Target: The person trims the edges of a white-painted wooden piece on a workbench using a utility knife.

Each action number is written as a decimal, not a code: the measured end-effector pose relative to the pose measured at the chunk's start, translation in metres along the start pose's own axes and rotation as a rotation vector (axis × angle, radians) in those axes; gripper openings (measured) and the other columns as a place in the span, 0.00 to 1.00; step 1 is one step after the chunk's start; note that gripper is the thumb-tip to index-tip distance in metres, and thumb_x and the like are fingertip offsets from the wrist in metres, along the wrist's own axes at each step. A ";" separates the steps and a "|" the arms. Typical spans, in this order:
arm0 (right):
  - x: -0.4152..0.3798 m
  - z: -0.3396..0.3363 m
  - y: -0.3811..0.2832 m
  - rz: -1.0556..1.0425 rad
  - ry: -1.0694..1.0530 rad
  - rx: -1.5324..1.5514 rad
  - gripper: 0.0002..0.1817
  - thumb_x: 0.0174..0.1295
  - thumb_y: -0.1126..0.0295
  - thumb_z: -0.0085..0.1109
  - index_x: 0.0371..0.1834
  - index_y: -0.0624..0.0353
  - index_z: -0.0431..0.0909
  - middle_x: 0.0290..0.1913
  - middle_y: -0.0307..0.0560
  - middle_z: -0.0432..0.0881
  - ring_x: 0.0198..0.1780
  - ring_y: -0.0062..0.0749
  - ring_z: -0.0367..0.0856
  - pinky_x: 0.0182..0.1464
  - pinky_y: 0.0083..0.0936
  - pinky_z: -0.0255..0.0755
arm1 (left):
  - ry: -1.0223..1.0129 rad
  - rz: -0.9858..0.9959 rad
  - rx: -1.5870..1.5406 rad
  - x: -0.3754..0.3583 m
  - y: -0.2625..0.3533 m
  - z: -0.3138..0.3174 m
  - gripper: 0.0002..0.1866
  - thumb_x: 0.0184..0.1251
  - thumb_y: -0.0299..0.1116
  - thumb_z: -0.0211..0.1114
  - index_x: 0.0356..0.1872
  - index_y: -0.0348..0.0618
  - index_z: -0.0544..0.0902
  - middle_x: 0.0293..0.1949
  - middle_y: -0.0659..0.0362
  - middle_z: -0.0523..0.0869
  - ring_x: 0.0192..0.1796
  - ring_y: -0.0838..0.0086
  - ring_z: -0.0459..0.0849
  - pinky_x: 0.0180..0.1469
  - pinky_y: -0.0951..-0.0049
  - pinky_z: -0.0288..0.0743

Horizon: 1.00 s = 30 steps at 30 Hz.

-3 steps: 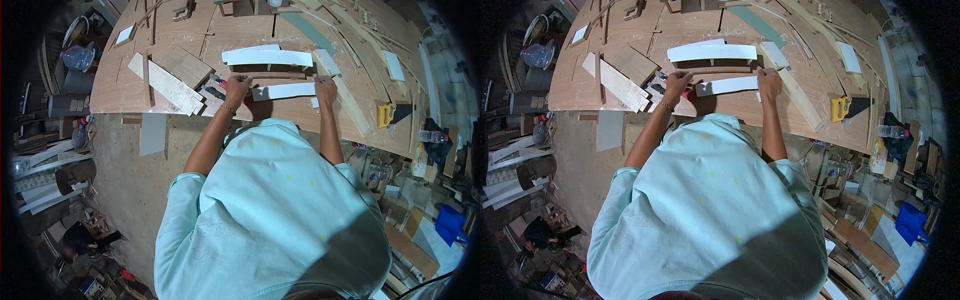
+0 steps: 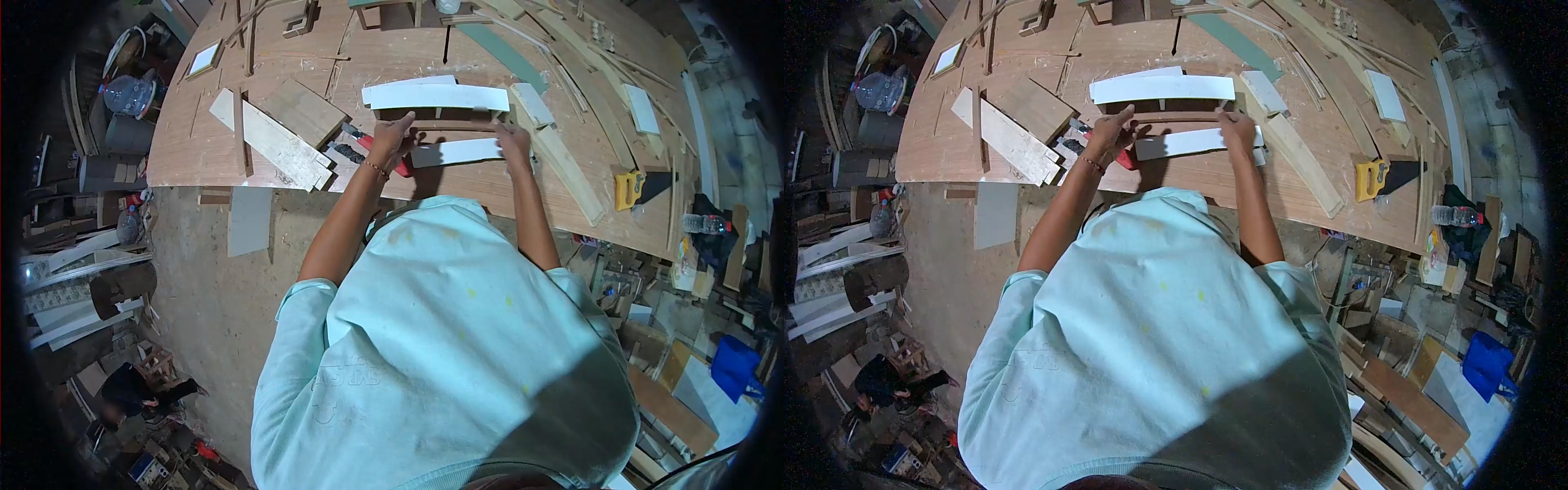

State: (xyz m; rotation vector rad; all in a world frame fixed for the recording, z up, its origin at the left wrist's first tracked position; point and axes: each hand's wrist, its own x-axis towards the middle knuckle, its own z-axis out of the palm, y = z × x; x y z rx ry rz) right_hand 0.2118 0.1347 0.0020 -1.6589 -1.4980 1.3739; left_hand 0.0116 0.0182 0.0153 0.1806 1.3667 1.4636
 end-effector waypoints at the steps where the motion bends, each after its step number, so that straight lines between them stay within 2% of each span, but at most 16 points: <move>1: -0.001 0.009 0.002 0.098 -0.117 0.254 0.15 0.52 0.56 0.60 0.25 0.59 0.76 0.19 0.39 0.73 0.19 0.23 0.69 0.20 0.22 0.65 | -0.026 -0.032 -0.143 0.009 -0.003 -0.001 0.11 0.58 0.33 0.60 0.32 0.34 0.72 0.21 0.56 0.75 0.22 0.71 0.77 0.20 0.81 0.73; 2: -0.002 0.017 0.005 0.196 -0.235 0.508 0.14 0.52 0.58 0.61 0.22 0.57 0.74 0.18 0.36 0.70 0.18 0.20 0.66 0.19 0.20 0.63 | -0.052 -0.064 -0.286 0.017 -0.007 -0.002 0.09 0.59 0.32 0.60 0.29 0.36 0.71 0.20 0.57 0.74 0.20 0.73 0.75 0.19 0.81 0.72; 3: 0.001 0.025 0.003 0.188 -0.238 0.512 0.14 0.52 0.58 0.61 0.22 0.57 0.74 0.18 0.36 0.70 0.18 0.20 0.66 0.19 0.20 0.63 | -0.106 -0.007 -0.321 0.021 -0.005 0.000 0.10 0.60 0.34 0.59 0.28 0.38 0.70 0.20 0.58 0.74 0.17 0.75 0.71 0.19 0.80 0.71; 5: 0.008 0.036 0.000 0.263 -0.328 0.740 0.15 0.51 0.57 0.62 0.29 0.57 0.73 0.19 0.35 0.68 0.19 0.20 0.66 0.22 0.19 0.61 | -0.070 -0.030 -0.359 0.027 -0.003 0.007 0.11 0.60 0.35 0.58 0.29 0.38 0.70 0.20 0.58 0.73 0.17 0.75 0.70 0.20 0.81 0.71; 7: 0.012 0.043 0.000 0.322 -0.331 0.803 0.15 0.50 0.57 0.62 0.28 0.56 0.72 0.20 0.35 0.69 0.20 0.20 0.66 0.22 0.19 0.61 | -0.023 -0.066 -0.395 0.028 -0.005 0.007 0.11 0.61 0.36 0.57 0.29 0.38 0.70 0.19 0.59 0.73 0.17 0.75 0.70 0.20 0.81 0.71; 9: 0.015 0.049 -0.006 0.386 -0.303 0.895 0.14 0.51 0.58 0.62 0.24 0.53 0.69 0.20 0.35 0.70 0.19 0.20 0.66 0.22 0.18 0.61 | -0.041 -0.056 -0.474 0.036 -0.006 0.005 0.10 0.61 0.35 0.56 0.27 0.40 0.70 0.20 0.59 0.74 0.19 0.77 0.74 0.19 0.83 0.73; 16: 0.019 0.054 -0.009 0.407 -0.353 0.951 0.11 0.53 0.59 0.60 0.25 0.50 0.69 0.21 0.35 0.70 0.20 0.20 0.66 0.21 0.16 0.61 | -0.016 -0.011 -0.476 0.046 -0.012 -0.001 0.08 0.63 0.33 0.54 0.29 0.40 0.70 0.21 0.60 0.74 0.20 0.78 0.74 0.20 0.83 0.73; 19: 0.010 0.047 -0.011 0.351 -0.376 0.937 0.10 0.55 0.60 0.58 0.27 0.51 0.69 0.22 0.35 0.70 0.21 0.20 0.66 0.22 0.17 0.62 | -0.077 0.019 -0.485 0.029 -0.008 -0.001 0.09 0.64 0.34 0.53 0.28 0.39 0.71 0.21 0.60 0.74 0.21 0.77 0.75 0.22 0.83 0.73; 24: -0.006 0.037 -0.015 0.138 -0.363 0.929 0.09 0.55 0.62 0.57 0.30 0.53 0.69 0.24 0.37 0.71 0.25 0.24 0.72 0.24 0.22 0.67 | -0.114 -0.021 -0.296 -0.005 -0.006 -0.008 0.12 0.65 0.37 0.51 0.28 0.39 0.71 0.23 0.59 0.76 0.22 0.77 0.74 0.24 0.83 0.70; 26: -0.008 0.035 -0.021 0.110 -0.349 0.935 0.10 0.55 0.61 0.58 0.31 0.53 0.70 0.25 0.38 0.73 0.26 0.24 0.73 0.25 0.22 0.68 | -0.195 -0.037 -0.231 -0.016 -0.010 -0.016 0.12 0.65 0.37 0.50 0.30 0.38 0.73 0.24 0.60 0.78 0.22 0.78 0.74 0.25 0.83 0.69; 28: -0.011 0.031 -0.031 0.076 -0.335 0.943 0.11 0.55 0.61 0.58 0.32 0.54 0.70 0.26 0.39 0.74 0.27 0.25 0.74 0.26 0.22 0.69 | -0.399 -0.139 -0.013 -0.038 -0.001 -0.015 0.12 0.65 0.37 0.50 0.34 0.38 0.74 0.23 0.61 0.77 0.22 0.79 0.74 0.26 0.82 0.68; 30: -0.013 0.027 -0.039 -0.041 -0.333 0.847 0.12 0.57 0.61 0.55 0.35 0.57 0.71 0.29 0.42 0.76 0.29 0.24 0.74 0.30 0.21 0.70 | -0.406 -0.175 0.017 -0.049 0.001 -0.014 0.11 0.64 0.36 0.53 0.35 0.38 0.76 0.22 0.62 0.77 0.22 0.79 0.74 0.25 0.83 0.68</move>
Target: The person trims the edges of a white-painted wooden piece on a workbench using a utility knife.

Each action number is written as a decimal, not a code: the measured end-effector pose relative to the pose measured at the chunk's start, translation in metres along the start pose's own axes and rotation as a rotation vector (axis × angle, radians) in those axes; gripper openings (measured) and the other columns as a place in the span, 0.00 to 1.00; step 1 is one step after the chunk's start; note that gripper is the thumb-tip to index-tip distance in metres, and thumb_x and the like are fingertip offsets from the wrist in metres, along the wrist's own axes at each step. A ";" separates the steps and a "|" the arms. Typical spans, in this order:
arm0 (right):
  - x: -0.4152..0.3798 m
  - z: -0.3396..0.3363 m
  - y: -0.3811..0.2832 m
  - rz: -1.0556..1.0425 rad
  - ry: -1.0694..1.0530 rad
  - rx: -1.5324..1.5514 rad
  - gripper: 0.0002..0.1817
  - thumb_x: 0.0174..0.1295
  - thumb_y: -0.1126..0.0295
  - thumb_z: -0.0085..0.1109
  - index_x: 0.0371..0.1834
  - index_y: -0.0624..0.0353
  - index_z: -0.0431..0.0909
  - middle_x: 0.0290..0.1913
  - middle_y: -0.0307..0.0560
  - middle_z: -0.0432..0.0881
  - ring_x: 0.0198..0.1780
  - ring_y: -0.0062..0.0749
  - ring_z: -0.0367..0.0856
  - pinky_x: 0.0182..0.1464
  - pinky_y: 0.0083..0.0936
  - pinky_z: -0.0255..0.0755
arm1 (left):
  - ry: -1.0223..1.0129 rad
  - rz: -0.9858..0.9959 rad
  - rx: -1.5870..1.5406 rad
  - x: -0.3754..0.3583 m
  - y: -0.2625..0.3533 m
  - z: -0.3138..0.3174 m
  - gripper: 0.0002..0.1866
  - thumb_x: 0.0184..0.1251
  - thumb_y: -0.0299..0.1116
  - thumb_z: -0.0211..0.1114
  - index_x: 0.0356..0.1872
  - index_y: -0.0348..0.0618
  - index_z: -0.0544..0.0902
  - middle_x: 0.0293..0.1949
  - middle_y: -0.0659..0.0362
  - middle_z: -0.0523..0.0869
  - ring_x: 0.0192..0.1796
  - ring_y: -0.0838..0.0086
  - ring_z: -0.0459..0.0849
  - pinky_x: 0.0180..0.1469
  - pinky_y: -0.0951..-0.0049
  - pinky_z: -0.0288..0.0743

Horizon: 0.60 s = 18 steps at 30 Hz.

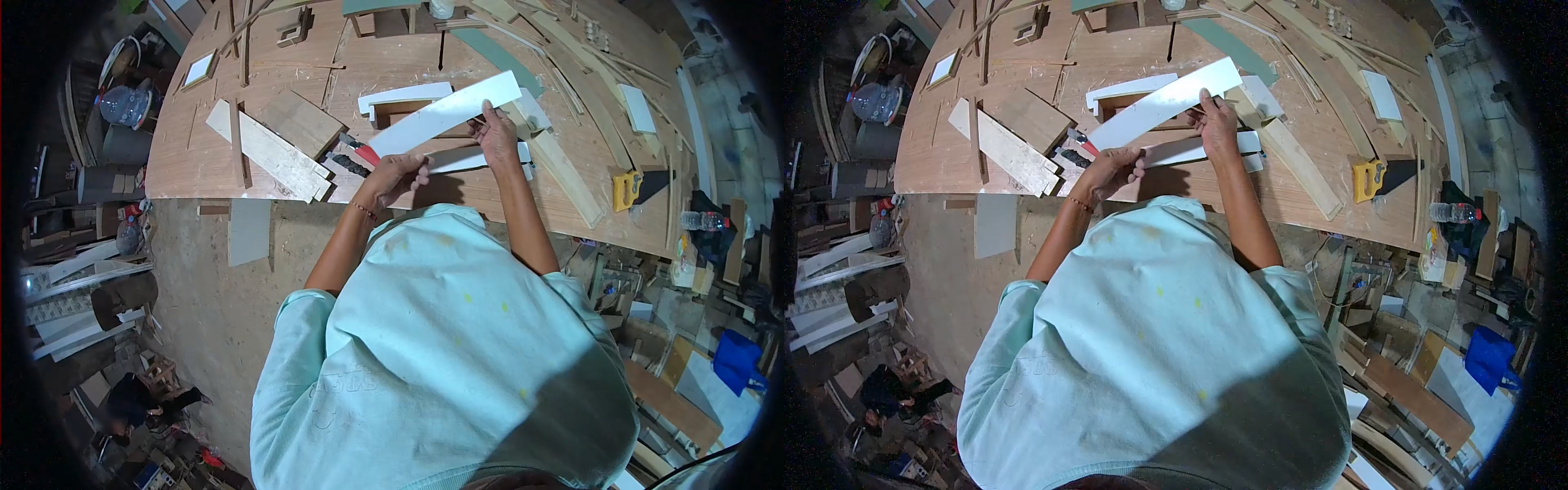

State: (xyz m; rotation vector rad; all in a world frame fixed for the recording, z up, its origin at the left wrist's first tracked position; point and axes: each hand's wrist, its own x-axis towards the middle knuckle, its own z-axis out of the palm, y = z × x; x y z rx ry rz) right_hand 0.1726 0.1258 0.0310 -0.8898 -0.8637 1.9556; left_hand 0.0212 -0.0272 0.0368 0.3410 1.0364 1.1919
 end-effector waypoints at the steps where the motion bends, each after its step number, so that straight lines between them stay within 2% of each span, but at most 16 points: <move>1: 0.000 0.004 -0.002 -0.052 0.001 -0.037 0.12 0.57 0.61 0.56 0.33 0.59 0.73 0.25 0.41 0.76 0.25 0.23 0.74 0.27 0.19 0.70 | 0.021 0.003 0.061 -0.008 0.006 0.006 0.10 0.63 0.35 0.54 0.33 0.38 0.76 0.21 0.63 0.77 0.21 0.79 0.75 0.24 0.83 0.68; 2: 0.000 0.007 -0.005 -0.057 0.001 -0.036 0.12 0.57 0.61 0.56 0.33 0.59 0.73 0.25 0.41 0.76 0.25 0.23 0.74 0.27 0.19 0.70 | 0.044 0.007 0.122 -0.011 0.009 0.009 0.09 0.63 0.34 0.55 0.32 0.38 0.77 0.21 0.63 0.78 0.21 0.79 0.75 0.23 0.83 0.67; 3: 0.000 0.011 -0.007 -0.102 0.054 -0.150 0.12 0.57 0.61 0.56 0.30 0.59 0.73 0.23 0.40 0.75 0.23 0.22 0.73 0.26 0.17 0.70 | 0.061 0.098 0.170 -0.010 0.012 0.010 0.08 0.60 0.34 0.58 0.31 0.38 0.78 0.22 0.62 0.79 0.22 0.80 0.76 0.23 0.84 0.67; 4: 0.000 0.013 -0.008 -0.144 0.107 -0.264 0.12 0.56 0.62 0.57 0.27 0.59 0.74 0.21 0.39 0.75 0.20 0.20 0.72 0.25 0.16 0.69 | 0.061 0.100 0.170 -0.010 0.015 0.012 0.08 0.60 0.34 0.58 0.31 0.38 0.78 0.22 0.62 0.79 0.22 0.80 0.76 0.23 0.84 0.67; 6: 0.000 0.018 -0.010 -0.225 0.095 -0.337 0.13 0.56 0.62 0.57 0.24 0.60 0.74 0.19 0.37 0.73 0.19 0.19 0.71 0.23 0.16 0.69 | 0.230 0.385 0.523 -0.009 0.024 0.018 0.10 0.57 0.34 0.62 0.33 0.37 0.78 0.23 0.60 0.80 0.23 0.81 0.77 0.25 0.84 0.69; 7: 0.001 0.020 -0.011 -0.306 0.084 -0.409 0.15 0.56 0.61 0.58 0.20 0.61 0.74 0.17 0.36 0.72 0.18 0.17 0.71 0.21 0.15 0.68 | 0.294 0.481 0.575 0.000 0.022 0.016 0.13 0.52 0.35 0.66 0.33 0.35 0.78 0.24 0.58 0.80 0.25 0.78 0.78 0.27 0.80 0.71; 8: 0.001 0.023 -0.012 -0.308 0.081 -0.409 0.15 0.56 0.61 0.58 0.20 0.61 0.74 0.17 0.36 0.72 0.18 0.17 0.71 0.21 0.15 0.68 | 0.295 0.484 0.575 0.004 0.022 0.018 0.13 0.52 0.35 0.66 0.33 0.35 0.78 0.24 0.58 0.80 0.25 0.78 0.78 0.27 0.80 0.71; 10: -0.001 0.030 -0.016 -0.343 0.100 -0.513 0.16 0.56 0.61 0.57 0.18 0.61 0.74 0.16 0.35 0.71 0.18 0.16 0.70 0.21 0.14 0.67 | 0.538 0.793 1.027 0.009 0.024 0.025 0.16 0.48 0.35 0.68 0.31 0.31 0.78 0.24 0.55 0.80 0.27 0.74 0.78 0.29 0.77 0.72; 11: -0.002 0.033 -0.018 -0.346 0.099 -0.514 0.16 0.56 0.61 0.57 0.18 0.61 0.74 0.16 0.35 0.71 0.18 0.16 0.70 0.21 0.14 0.67 | 0.544 0.856 1.079 0.021 0.016 0.018 0.16 0.47 0.35 0.69 0.29 0.29 0.78 0.24 0.52 0.81 0.28 0.72 0.79 0.31 0.76 0.72; 12: -0.002 0.034 -0.021 -0.344 0.076 -0.536 0.16 0.56 0.61 0.57 0.19 0.62 0.74 0.16 0.35 0.71 0.19 0.16 0.69 0.22 0.15 0.66 | 0.543 0.859 1.078 0.020 0.017 0.021 0.16 0.47 0.35 0.69 0.29 0.29 0.78 0.24 0.52 0.81 0.28 0.72 0.79 0.31 0.76 0.72; 14: 0.000 0.035 -0.021 -0.349 0.055 -0.556 0.16 0.56 0.61 0.57 0.19 0.63 0.74 0.17 0.35 0.71 0.20 0.15 0.68 0.22 0.15 0.66 | 0.429 0.604 1.159 0.017 0.021 0.028 0.15 0.48 0.34 0.68 0.29 0.29 0.78 0.24 0.52 0.81 0.27 0.72 0.79 0.32 0.75 0.73; 15: 0.004 0.032 -0.019 -0.358 0.042 -0.574 0.16 0.56 0.61 0.57 0.19 0.64 0.74 0.17 0.34 0.70 0.20 0.15 0.67 0.23 0.16 0.65 | 0.404 0.550 1.058 0.017 0.019 0.029 0.12 0.48 0.31 0.67 0.28 0.31 0.78 0.22 0.54 0.81 0.26 0.75 0.79 0.30 0.76 0.73; 16: 0.005 0.031 -0.019 -0.368 0.030 -0.595 0.17 0.56 0.61 0.57 0.20 0.65 0.74 0.17 0.33 0.69 0.21 0.15 0.66 0.24 0.16 0.64 | 0.396 0.557 1.058 0.020 0.014 0.026 0.12 0.48 0.31 0.67 0.28 0.31 0.78 0.22 0.54 0.81 0.26 0.75 0.79 0.30 0.76 0.73; 18: -0.006 0.034 -0.022 -0.431 0.042 -0.606 0.16 0.56 0.61 0.56 0.25 0.65 0.77 0.18 0.33 0.70 0.22 0.14 0.65 0.25 0.16 0.63 | 0.393 0.538 0.818 0.035 0.001 0.016 0.09 0.46 0.28 0.67 0.22 0.32 0.78 0.17 0.52 0.79 0.19 0.74 0.76 0.25 0.72 0.70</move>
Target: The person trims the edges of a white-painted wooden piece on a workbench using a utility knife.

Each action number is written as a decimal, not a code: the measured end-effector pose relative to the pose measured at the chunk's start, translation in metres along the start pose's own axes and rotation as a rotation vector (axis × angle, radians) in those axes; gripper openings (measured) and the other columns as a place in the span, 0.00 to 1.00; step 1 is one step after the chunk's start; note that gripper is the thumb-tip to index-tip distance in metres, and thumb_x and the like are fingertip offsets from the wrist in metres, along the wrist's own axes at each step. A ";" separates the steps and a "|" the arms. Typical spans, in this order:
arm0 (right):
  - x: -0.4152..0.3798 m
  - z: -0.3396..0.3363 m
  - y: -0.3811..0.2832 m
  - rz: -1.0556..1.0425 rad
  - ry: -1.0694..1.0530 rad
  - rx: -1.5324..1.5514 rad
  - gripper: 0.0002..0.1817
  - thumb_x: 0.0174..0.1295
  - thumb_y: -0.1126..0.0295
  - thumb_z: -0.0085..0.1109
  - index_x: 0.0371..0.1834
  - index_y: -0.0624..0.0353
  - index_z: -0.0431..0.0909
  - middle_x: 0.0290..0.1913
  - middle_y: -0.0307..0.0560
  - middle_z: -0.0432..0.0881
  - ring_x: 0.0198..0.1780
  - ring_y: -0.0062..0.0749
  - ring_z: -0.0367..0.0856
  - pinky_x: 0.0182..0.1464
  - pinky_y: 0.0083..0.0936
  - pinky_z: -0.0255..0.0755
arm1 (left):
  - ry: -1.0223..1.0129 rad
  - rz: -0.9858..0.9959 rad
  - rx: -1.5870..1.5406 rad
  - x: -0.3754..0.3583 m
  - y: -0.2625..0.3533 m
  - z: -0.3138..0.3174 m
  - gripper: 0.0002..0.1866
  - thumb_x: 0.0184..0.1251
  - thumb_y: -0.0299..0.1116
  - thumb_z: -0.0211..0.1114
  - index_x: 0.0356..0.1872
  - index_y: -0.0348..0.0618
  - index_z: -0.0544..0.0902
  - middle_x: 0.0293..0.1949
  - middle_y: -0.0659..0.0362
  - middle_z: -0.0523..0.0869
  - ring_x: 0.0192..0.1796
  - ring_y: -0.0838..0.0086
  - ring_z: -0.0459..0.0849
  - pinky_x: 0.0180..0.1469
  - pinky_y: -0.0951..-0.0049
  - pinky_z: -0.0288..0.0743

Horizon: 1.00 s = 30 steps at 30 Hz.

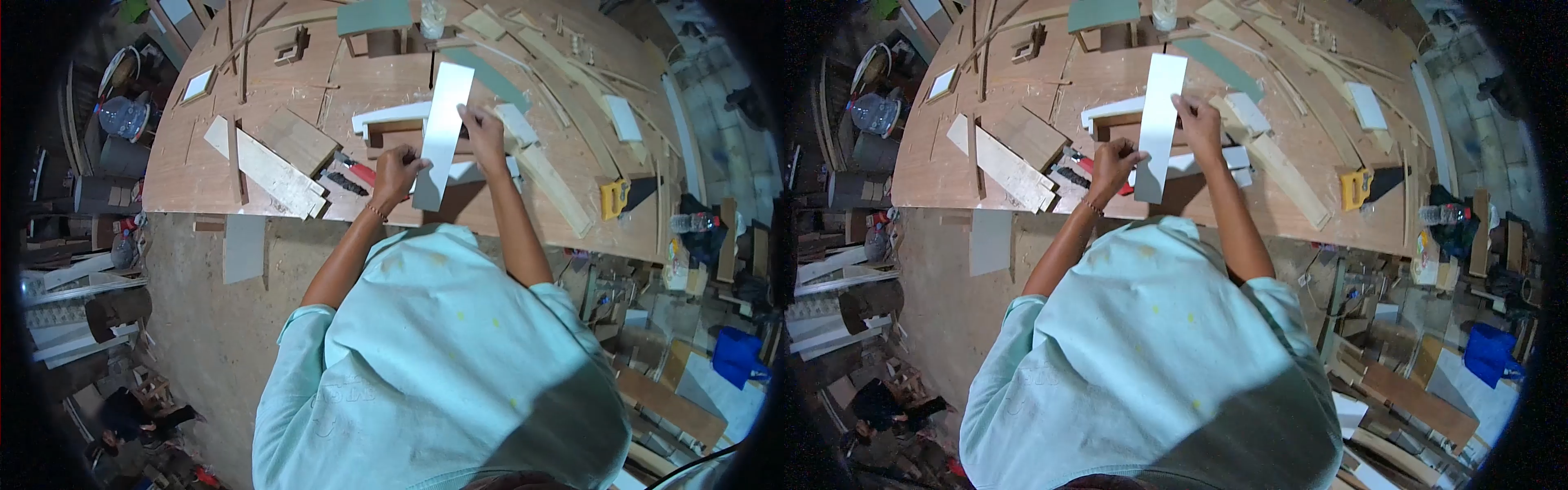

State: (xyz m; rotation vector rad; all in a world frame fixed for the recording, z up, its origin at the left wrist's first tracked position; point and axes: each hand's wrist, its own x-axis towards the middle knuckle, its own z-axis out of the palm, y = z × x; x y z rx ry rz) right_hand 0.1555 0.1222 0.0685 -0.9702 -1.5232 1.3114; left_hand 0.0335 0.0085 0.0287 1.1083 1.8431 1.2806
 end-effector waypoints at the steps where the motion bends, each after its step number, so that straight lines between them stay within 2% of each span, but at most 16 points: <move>1: -0.001 -0.004 0.002 0.058 -0.062 -0.011 0.15 0.56 0.61 0.57 0.28 0.64 0.77 0.21 0.34 0.72 0.23 0.14 0.66 0.25 0.15 0.63 | 0.032 0.022 -0.064 -0.003 0.002 0.001 0.07 0.46 0.26 0.65 0.21 0.33 0.78 0.16 0.54 0.79 0.19 0.78 0.74 0.23 0.75 0.69; 3: -0.007 0.002 0.015 0.113 -0.158 -0.004 0.15 0.56 0.60 0.57 0.31 0.64 0.78 0.23 0.34 0.74 0.24 0.14 0.68 0.26 0.13 0.64 | 0.067 -0.039 -0.162 -0.007 0.004 -0.003 0.07 0.47 0.26 0.65 0.20 0.32 0.78 0.18 0.57 0.80 0.20 0.81 0.75 0.22 0.77 0.69; 5: -0.018 -0.004 0.026 0.214 -0.286 0.163 0.15 0.55 0.61 0.59 0.35 0.63 0.77 0.28 0.35 0.76 0.28 0.15 0.72 0.29 0.11 0.67 | 0.083 -0.066 -0.202 -0.007 0.004 -0.001 0.07 0.48 0.26 0.65 0.20 0.32 0.78 0.18 0.58 0.80 0.20 0.82 0.75 0.23 0.79 0.69; 6: -0.026 -0.006 0.016 0.234 -0.334 0.066 0.16 0.52 0.63 0.61 0.38 0.64 0.76 0.31 0.37 0.77 0.32 0.17 0.74 0.32 0.12 0.69 | 0.105 -0.080 -0.255 -0.007 0.003 -0.002 0.06 0.49 0.25 0.64 0.21 0.31 0.78 0.18 0.58 0.80 0.21 0.82 0.76 0.23 0.79 0.70; 14: -0.033 0.001 0.025 0.186 -0.342 -0.037 0.09 0.53 0.78 0.56 0.38 0.68 0.75 0.32 0.43 0.78 0.34 0.20 0.75 0.36 0.15 0.70 | 0.116 -0.206 -0.540 -0.016 0.000 -0.003 0.05 0.55 0.21 0.58 0.25 0.28 0.79 0.24 0.57 0.80 0.24 0.78 0.79 0.27 0.82 0.75; 19: -0.027 0.001 0.036 0.158 -0.343 -0.036 0.09 0.53 0.77 0.55 0.38 0.67 0.75 0.31 0.44 0.78 0.33 0.22 0.75 0.36 0.18 0.70 | 0.071 -0.194 -0.606 -0.017 -0.002 -0.006 0.07 0.57 0.18 0.54 0.35 0.25 0.78 0.26 0.55 0.80 0.27 0.76 0.80 0.30 0.82 0.75; 22: -0.023 -0.003 0.035 0.144 -0.348 -0.076 0.09 0.53 0.77 0.55 0.37 0.67 0.76 0.31 0.43 0.78 0.32 0.21 0.74 0.36 0.18 0.69 | 0.096 -0.249 -0.622 -0.021 0.003 -0.010 0.08 0.57 0.18 0.53 0.36 0.24 0.77 0.26 0.54 0.80 0.26 0.76 0.79 0.30 0.82 0.75; 23: -0.021 -0.003 0.036 0.127 -0.334 -0.076 0.09 0.53 0.77 0.55 0.37 0.67 0.76 0.31 0.43 0.79 0.32 0.21 0.74 0.35 0.17 0.68 | 0.042 -0.254 -0.582 -0.018 -0.008 -0.012 0.10 0.59 0.22 0.55 0.41 0.27 0.76 0.32 0.54 0.81 0.31 0.75 0.81 0.36 0.80 0.77; 26: -0.018 -0.004 0.039 0.168 -0.331 -0.073 0.09 0.53 0.77 0.55 0.38 0.67 0.76 0.32 0.44 0.79 0.32 0.22 0.75 0.36 0.18 0.69 | -0.032 -0.243 -0.559 -0.018 -0.012 -0.011 0.11 0.59 0.26 0.58 0.40 0.29 0.77 0.31 0.55 0.81 0.30 0.75 0.80 0.34 0.80 0.76; 30: -0.020 -0.001 0.036 0.126 -0.328 -0.085 0.10 0.53 0.77 0.55 0.39 0.67 0.76 0.33 0.45 0.79 0.33 0.23 0.75 0.37 0.18 0.69 | -0.014 -0.277 -0.527 -0.019 -0.003 -0.006 0.11 0.57 0.29 0.60 0.37 0.30 0.78 0.29 0.56 0.82 0.29 0.76 0.80 0.32 0.81 0.74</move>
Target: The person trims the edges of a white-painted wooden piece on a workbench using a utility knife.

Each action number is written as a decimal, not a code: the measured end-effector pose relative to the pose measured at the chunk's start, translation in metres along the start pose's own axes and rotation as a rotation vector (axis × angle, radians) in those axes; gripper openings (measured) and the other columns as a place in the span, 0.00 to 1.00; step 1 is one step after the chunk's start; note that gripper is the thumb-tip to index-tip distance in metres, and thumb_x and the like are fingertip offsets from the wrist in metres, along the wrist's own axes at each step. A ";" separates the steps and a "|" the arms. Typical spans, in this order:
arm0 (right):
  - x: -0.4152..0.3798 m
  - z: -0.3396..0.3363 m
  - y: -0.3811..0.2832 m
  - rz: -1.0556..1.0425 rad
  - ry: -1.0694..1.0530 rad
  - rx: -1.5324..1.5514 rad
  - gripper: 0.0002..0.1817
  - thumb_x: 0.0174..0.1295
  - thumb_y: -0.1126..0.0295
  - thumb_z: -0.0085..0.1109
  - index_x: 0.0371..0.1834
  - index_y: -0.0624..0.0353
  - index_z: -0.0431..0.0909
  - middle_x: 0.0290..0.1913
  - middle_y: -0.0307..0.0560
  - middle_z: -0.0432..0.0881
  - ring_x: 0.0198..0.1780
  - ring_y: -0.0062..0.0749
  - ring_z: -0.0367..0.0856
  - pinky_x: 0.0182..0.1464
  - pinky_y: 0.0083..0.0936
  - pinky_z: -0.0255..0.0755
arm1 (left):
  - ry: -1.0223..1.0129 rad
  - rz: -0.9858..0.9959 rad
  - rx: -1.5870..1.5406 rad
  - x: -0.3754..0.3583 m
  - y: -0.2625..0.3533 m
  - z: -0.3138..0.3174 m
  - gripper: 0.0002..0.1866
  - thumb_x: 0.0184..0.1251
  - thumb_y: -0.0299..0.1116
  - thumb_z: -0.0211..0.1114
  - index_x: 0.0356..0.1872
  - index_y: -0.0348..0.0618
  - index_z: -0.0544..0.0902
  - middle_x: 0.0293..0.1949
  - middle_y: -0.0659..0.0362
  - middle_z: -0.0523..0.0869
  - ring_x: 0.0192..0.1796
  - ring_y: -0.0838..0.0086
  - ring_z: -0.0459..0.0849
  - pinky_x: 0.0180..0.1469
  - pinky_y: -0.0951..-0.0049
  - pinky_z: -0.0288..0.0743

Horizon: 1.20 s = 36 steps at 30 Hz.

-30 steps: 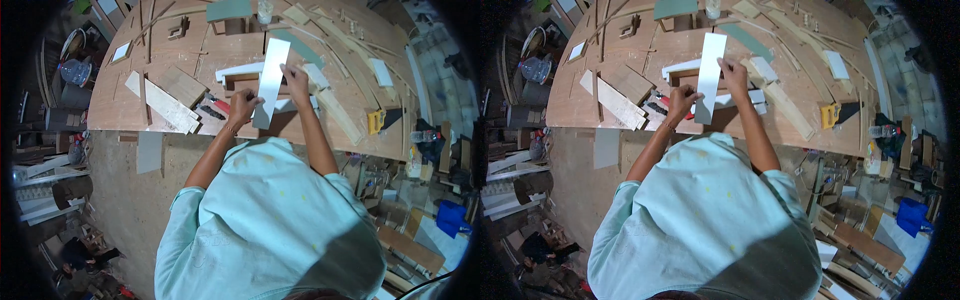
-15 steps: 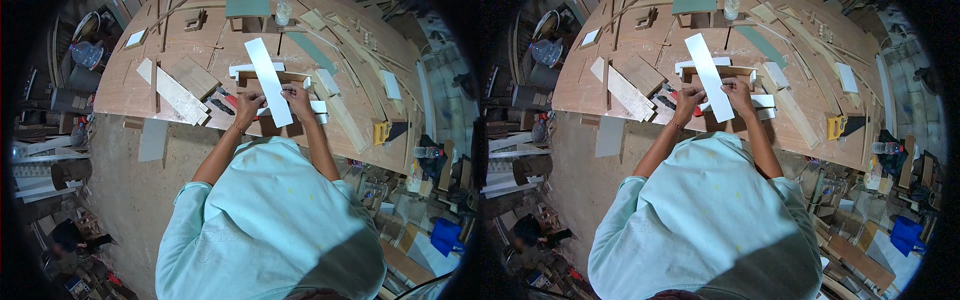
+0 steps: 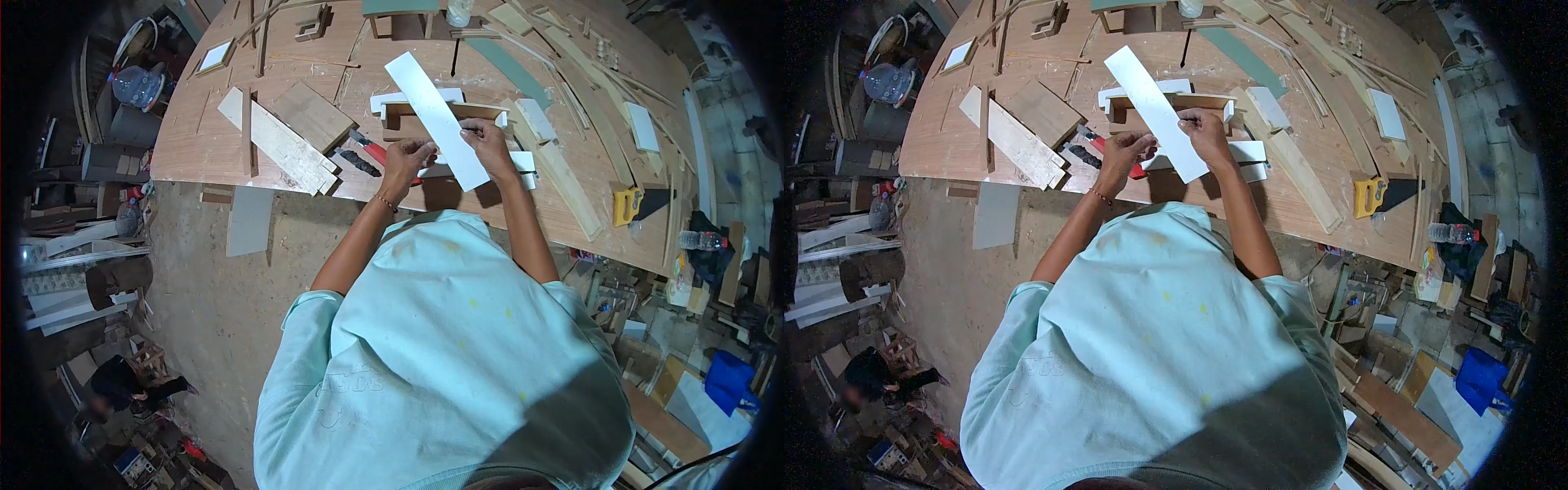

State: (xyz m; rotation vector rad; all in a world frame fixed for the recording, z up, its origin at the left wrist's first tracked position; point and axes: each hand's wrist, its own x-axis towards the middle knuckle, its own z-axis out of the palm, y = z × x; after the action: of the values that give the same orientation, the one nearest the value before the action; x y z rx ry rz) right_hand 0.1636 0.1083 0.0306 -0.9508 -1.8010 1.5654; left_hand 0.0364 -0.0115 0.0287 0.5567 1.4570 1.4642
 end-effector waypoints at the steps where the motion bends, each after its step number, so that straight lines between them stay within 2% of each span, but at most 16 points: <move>1: -0.002 0.001 -0.004 0.007 0.004 -0.014 0.11 0.52 0.77 0.55 0.39 0.67 0.76 0.33 0.45 0.79 0.34 0.24 0.76 0.38 0.18 0.69 | -0.002 0.020 0.026 0.003 -0.001 0.000 0.10 0.57 0.29 0.60 0.35 0.30 0.79 0.28 0.56 0.82 0.28 0.77 0.80 0.31 0.81 0.74; 15: 0.001 0.010 0.001 -0.018 0.015 -0.138 0.10 0.52 0.76 0.54 0.38 0.67 0.76 0.33 0.49 0.80 0.35 0.29 0.77 0.40 0.22 0.69 | 0.076 0.023 0.109 0.005 -0.009 0.002 0.09 0.58 0.30 0.57 0.26 0.32 0.78 0.22 0.58 0.80 0.24 0.78 0.77 0.27 0.80 0.71; 17: 0.004 0.011 0.006 -0.047 0.023 -0.202 0.09 0.52 0.76 0.54 0.37 0.66 0.76 0.33 0.50 0.80 0.36 0.30 0.77 0.40 0.24 0.69 | 0.071 0.054 0.152 0.007 -0.013 0.002 0.09 0.56 0.28 0.56 0.24 0.32 0.78 0.20 0.58 0.80 0.22 0.80 0.77 0.23 0.81 0.70; 21: 0.002 0.010 -0.001 -0.045 0.043 -0.178 0.09 0.52 0.75 0.54 0.37 0.65 0.76 0.34 0.49 0.80 0.35 0.31 0.78 0.40 0.24 0.70 | 0.113 0.029 0.298 0.012 -0.027 -0.003 0.09 0.56 0.28 0.55 0.24 0.32 0.77 0.20 0.58 0.79 0.22 0.79 0.78 0.22 0.81 0.70; 24: 0.002 0.005 0.000 -0.048 0.040 -0.198 0.10 0.52 0.75 0.54 0.38 0.65 0.76 0.34 0.49 0.80 0.35 0.31 0.78 0.40 0.24 0.70 | 0.087 0.044 0.292 0.011 -0.028 -0.010 0.08 0.56 0.29 0.56 0.26 0.31 0.77 0.22 0.57 0.80 0.23 0.78 0.78 0.23 0.80 0.70; 26: 0.003 0.003 0.006 -0.055 0.051 -0.181 0.09 0.52 0.75 0.54 0.37 0.64 0.76 0.34 0.49 0.80 0.35 0.32 0.78 0.40 0.25 0.70 | 0.064 0.013 0.276 0.011 -0.024 -0.013 0.08 0.58 0.28 0.56 0.34 0.31 0.76 0.30 0.56 0.80 0.28 0.77 0.79 0.29 0.80 0.73; 30: -0.003 0.002 0.000 -0.091 0.056 -0.259 0.09 0.52 0.76 0.53 0.37 0.63 0.76 0.34 0.49 0.80 0.36 0.32 0.78 0.40 0.25 0.70 | 0.082 0.001 0.285 0.005 -0.011 -0.007 0.12 0.59 0.29 0.57 0.40 0.31 0.75 0.35 0.56 0.79 0.33 0.76 0.79 0.33 0.80 0.73; 32: -0.004 0.001 0.001 -0.064 0.022 -0.284 0.09 0.52 0.77 0.53 0.37 0.62 0.76 0.34 0.48 0.80 0.36 0.33 0.78 0.40 0.25 0.70 | 0.066 -0.063 0.112 0.002 -0.003 -0.004 0.15 0.59 0.30 0.58 0.46 0.33 0.74 0.38 0.56 0.79 0.38 0.76 0.78 0.39 0.79 0.73; 36: -0.009 0.004 -0.006 -0.051 -0.010 -0.312 0.08 0.52 0.76 0.53 0.36 0.63 0.76 0.34 0.49 0.80 0.36 0.33 0.78 0.40 0.25 0.70 | 0.052 -0.102 -0.104 0.003 -0.011 -0.008 0.14 0.60 0.30 0.56 0.46 0.34 0.73 0.40 0.57 0.78 0.42 0.74 0.77 0.44 0.75 0.73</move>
State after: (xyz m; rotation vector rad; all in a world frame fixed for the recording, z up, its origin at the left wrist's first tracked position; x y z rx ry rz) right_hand 0.1646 0.0980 0.0360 -1.0273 -2.0995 1.2825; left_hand 0.0319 -0.0143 0.0160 0.3779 1.4201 1.4740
